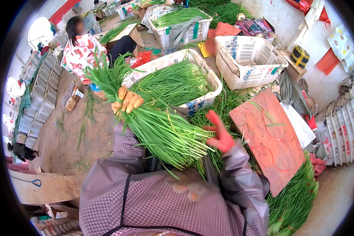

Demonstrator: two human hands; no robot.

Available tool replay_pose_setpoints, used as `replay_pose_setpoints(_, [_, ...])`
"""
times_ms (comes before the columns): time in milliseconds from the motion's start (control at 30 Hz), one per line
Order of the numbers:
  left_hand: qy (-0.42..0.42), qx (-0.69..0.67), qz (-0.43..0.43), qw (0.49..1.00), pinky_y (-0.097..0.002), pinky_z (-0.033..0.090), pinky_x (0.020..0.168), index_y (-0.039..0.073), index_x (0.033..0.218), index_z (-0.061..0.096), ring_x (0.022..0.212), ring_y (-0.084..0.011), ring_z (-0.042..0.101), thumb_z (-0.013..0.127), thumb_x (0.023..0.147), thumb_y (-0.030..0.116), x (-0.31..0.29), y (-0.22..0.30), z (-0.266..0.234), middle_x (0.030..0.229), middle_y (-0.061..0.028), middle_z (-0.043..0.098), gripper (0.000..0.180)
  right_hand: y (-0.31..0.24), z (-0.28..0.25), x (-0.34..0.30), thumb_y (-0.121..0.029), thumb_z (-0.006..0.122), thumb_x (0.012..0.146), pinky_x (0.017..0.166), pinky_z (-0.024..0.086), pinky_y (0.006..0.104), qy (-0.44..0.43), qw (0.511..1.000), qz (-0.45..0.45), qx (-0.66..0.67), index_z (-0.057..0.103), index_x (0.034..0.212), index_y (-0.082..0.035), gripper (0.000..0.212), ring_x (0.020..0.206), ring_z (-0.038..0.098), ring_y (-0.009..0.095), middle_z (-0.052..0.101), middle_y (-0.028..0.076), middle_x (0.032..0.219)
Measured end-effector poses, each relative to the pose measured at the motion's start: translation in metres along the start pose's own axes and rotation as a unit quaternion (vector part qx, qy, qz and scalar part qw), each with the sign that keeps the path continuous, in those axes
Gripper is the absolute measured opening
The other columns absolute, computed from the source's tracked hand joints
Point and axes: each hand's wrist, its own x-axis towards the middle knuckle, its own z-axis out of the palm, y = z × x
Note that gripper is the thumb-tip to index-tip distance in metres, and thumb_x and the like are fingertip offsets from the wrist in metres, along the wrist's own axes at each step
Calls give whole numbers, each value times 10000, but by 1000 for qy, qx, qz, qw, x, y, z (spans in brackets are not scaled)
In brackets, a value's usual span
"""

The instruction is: The person bundles green onions by hand, picking up a bunch from a crate, aligning the ends on a board, and tying them together with a red string.

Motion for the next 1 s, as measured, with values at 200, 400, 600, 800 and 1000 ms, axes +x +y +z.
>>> replay_pose_setpoints(200, [180,41,-25,983,-309,383,786,94,878,480,631,-118,444,536,780,107,-10,16,-9,638,25,418,114,52,-13,-6,-275,648,862,543,405,255,-11,972,213,97,598,1102,-37,342,604,497,95,574,13,742])
replay_pose_setpoints(400, [320,99,21,942,-346,399,858,100,769,493,668,-133,434,560,771,123,-40,46,-42,629,21,395,72,59,-64,-43,-306,546,927,372,256,225,212,929,247,177,588,993,-34,283,425,321,58,353,-74,545])
replay_pose_setpoints(600, [394,89,2,915,-399,397,971,69,652,458,779,-220,519,536,805,137,-24,9,-29,697,-74,509,184,46,25,12,-363,614,885,722,501,321,120,964,237,-8,427,1340,-17,602,962,600,235,605,184,1147])
replay_pose_setpoints(800, [471,204,-76,855,-468,477,886,45,832,570,930,-310,605,571,848,203,-43,11,-47,932,-158,645,158,102,3,30,-268,620,877,771,485,315,236,939,113,-223,590,1185,-35,388,828,653,225,683,175,941])
replay_pose_setpoints(1000, [500,217,-40,837,-441,498,826,64,785,538,822,-281,612,582,826,145,-34,-10,-45,777,-103,598,102,106,-8,20,-265,622,866,787,480,340,275,913,161,-256,633,1090,-51,310,847,652,269,672,195,912])
